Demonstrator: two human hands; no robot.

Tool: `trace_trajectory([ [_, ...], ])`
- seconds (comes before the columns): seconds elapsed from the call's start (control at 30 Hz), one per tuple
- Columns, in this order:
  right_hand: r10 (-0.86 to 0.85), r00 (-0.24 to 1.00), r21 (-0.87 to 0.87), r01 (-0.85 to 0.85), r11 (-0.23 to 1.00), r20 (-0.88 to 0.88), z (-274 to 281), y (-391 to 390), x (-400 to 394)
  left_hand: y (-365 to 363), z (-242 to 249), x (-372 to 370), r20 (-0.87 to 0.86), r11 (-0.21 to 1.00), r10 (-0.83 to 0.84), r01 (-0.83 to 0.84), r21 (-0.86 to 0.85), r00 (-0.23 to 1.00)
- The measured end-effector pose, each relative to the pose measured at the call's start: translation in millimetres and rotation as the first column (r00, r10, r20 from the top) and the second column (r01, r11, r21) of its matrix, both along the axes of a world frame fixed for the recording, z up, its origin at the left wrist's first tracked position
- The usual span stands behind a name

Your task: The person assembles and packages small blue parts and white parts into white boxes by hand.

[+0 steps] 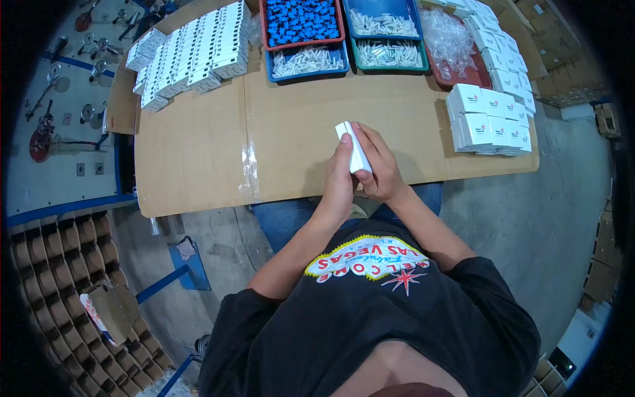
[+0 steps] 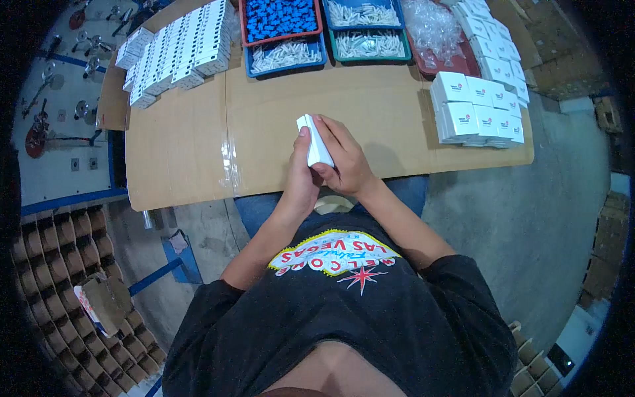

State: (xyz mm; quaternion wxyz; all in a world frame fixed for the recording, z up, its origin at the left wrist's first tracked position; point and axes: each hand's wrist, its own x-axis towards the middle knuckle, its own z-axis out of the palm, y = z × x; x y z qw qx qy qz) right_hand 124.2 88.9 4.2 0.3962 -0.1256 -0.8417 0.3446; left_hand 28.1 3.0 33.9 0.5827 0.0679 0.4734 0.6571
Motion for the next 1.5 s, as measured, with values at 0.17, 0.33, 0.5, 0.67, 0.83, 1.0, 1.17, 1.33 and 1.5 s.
trace_trajectory([
  [0.17,-0.004,0.999,-0.034,0.002,0.999,-0.044,4.3,-0.6,-0.3,0.1,-2.4,2.9,-0.003,0.999,0.021,-0.020,0.028,1.000],
  [0.33,-0.011,0.999,-0.051,0.008,0.999,-0.050,5.3,-1.9,-0.8,-0.6,1.1,3.5,-0.024,0.999,0.020,-0.019,0.048,0.999],
  [0.5,-0.021,0.997,-0.102,0.013,0.995,-0.078,3.2,-6.1,-1.2,-1.7,-4.2,2.7,-0.011,0.999,0.023,-0.023,0.044,1.000],
  [0.67,0.086,0.996,-0.181,-0.087,0.980,-0.014,7.5,-2.2,1.5,-1.7,-5.2,1.8,-0.062,0.999,0.052,-0.052,0.016,0.997],
  [0.83,0.172,0.984,-0.377,-0.178,0.909,-0.051,16.0,2.8,2.2,4.9,-9.0,-7.5,-0.346,0.988,0.112,-0.066,0.142,0.932],
  [1.0,0.185,0.983,-0.679,-0.132,0.722,0.005,28.1,-2.5,4.6,4.5,-9.3,-18.2,-0.378,0.957,0.165,-0.055,0.285,0.911],
  [1.17,0.250,0.967,-0.612,-0.230,0.757,-0.054,28.9,4.5,8.4,-0.2,-14.3,-27.1,-0.401,0.961,0.078,0.038,0.273,0.913],
  [1.33,0.256,0.962,-0.593,-0.259,0.763,-0.090,24.9,3.7,6.6,-1.1,-11.0,-23.6,-0.411,0.953,0.173,-0.047,0.300,0.895],
  [1.5,0.190,0.981,-0.378,-0.163,0.911,0.036,21.8,4.2,8.0,-2.5,-13.5,-25.3,-0.449,0.950,0.180,-0.036,0.311,0.876],
])
